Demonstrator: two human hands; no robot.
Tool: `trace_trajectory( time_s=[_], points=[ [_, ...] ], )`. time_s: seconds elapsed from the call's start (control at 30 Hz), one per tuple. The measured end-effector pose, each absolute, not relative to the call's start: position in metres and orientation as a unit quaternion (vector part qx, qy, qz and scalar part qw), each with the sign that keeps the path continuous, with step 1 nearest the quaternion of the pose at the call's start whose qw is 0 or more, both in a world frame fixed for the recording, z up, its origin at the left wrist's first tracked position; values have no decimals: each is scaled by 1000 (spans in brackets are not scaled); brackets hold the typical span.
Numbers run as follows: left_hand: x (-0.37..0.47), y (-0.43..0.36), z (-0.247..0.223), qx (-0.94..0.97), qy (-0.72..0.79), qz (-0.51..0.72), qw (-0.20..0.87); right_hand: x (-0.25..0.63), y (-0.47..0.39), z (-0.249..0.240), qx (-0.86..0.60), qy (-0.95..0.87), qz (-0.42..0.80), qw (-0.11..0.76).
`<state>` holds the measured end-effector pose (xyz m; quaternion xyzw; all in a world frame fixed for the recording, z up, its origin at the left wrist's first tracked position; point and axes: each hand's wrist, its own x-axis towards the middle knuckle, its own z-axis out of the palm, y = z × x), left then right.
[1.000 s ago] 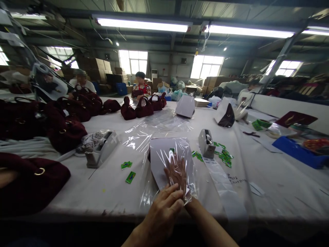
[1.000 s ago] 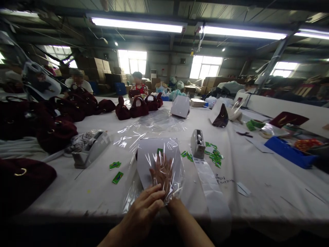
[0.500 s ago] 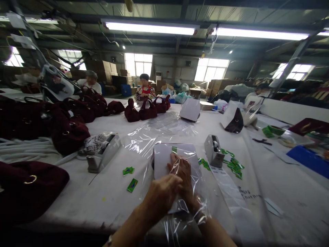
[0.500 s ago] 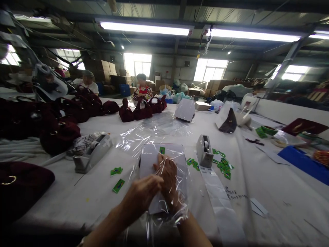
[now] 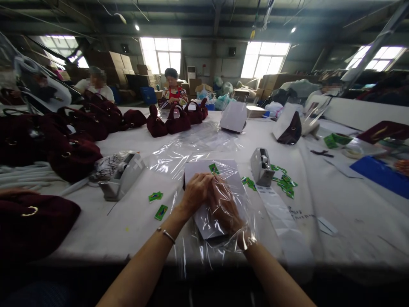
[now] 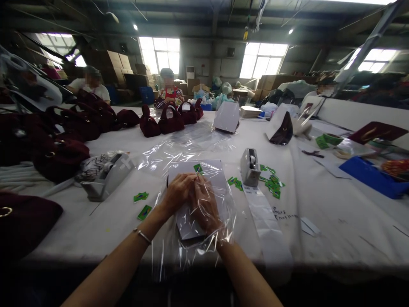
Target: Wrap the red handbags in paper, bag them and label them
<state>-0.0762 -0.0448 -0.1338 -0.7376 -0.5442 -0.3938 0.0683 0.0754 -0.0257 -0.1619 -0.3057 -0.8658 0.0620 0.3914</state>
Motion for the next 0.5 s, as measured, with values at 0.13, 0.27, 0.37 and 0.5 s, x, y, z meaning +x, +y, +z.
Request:
trace_trajectory(
  time_s=[0.13,0.27,0.37,0.5],
  points=[
    [-73,-45,-137,-743,-542,-377,107,85,-33,-178,-316,-886,0,340],
    [-65,-49,-146,-738,-555,-341,177,82,-29,-190,-312,-888,-46,333],
    [-62,-51,-150,-737,-550,-338,199,78,-27,-192,-315,-879,-65,351],
    [-64,-50,-151,-747,-535,-344,196,77,-28,-188,-323,-887,-39,328]
  ],
)
